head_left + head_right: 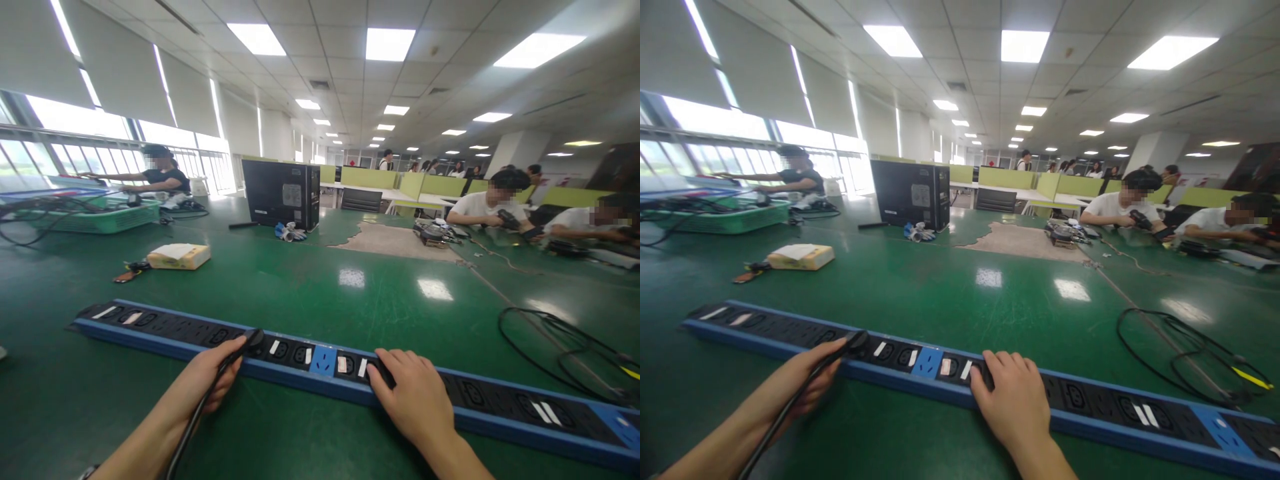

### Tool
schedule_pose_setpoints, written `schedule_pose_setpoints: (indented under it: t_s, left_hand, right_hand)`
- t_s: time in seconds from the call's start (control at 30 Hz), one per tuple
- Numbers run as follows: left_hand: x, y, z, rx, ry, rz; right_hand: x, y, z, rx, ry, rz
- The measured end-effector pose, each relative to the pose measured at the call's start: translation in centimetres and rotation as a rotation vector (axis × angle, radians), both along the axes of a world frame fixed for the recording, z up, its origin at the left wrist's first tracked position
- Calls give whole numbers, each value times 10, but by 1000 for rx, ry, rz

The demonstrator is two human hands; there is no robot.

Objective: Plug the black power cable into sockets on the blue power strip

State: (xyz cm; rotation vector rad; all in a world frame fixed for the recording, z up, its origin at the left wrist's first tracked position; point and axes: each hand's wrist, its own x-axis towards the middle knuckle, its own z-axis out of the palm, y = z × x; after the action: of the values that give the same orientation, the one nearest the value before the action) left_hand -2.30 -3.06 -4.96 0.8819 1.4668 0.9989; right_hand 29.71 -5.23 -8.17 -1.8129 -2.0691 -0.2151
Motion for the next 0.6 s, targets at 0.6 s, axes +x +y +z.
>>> schedule_pose_setpoints:
  t_s: [0.6]
  left_hand:
    - [7, -1, 2, -98, -218, 105]
  right_hand:
    - [-2, 0, 1, -10, 26, -7]
